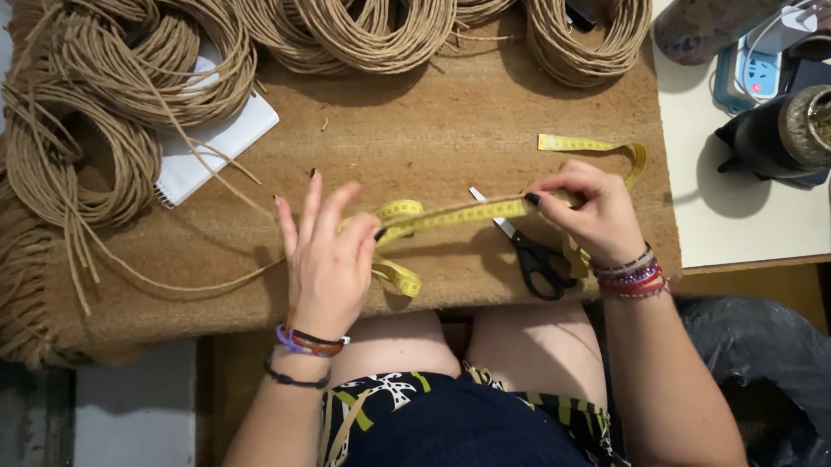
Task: Measuring and cutting lengths of twine using a tape measure and scissors
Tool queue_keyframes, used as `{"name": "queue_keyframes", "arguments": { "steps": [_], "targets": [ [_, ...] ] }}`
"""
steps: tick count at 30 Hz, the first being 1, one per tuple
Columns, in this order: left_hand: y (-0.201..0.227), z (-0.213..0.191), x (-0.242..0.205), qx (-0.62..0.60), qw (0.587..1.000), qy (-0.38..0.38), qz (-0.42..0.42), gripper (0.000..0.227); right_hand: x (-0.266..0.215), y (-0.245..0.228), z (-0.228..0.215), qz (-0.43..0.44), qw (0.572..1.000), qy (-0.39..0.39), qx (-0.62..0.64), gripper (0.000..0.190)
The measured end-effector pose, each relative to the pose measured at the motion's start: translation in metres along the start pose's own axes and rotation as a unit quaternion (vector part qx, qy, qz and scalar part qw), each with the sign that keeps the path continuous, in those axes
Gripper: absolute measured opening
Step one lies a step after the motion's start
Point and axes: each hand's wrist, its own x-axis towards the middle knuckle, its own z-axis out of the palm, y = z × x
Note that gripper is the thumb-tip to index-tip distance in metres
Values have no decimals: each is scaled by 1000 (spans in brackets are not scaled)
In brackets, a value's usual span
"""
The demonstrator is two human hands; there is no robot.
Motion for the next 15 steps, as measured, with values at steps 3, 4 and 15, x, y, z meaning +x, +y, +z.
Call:
{"name": "queue_keyframes", "arguments": {
  "steps": [3, 4, 15],
  "targets": [
    [14, -12, 4, -46, 995, 92, -21, 25, 8, 3, 2, 5, 1000, 31, 4, 11],
    [4, 6, -4, -46, 994, 92, -20, 25, 9, 8, 3, 4, 999, 32, 3, 11],
    [10, 4, -35, 34, 963, -226, -145, 54, 9, 10, 16, -40, 990, 128, -40, 8]
  ]
}}
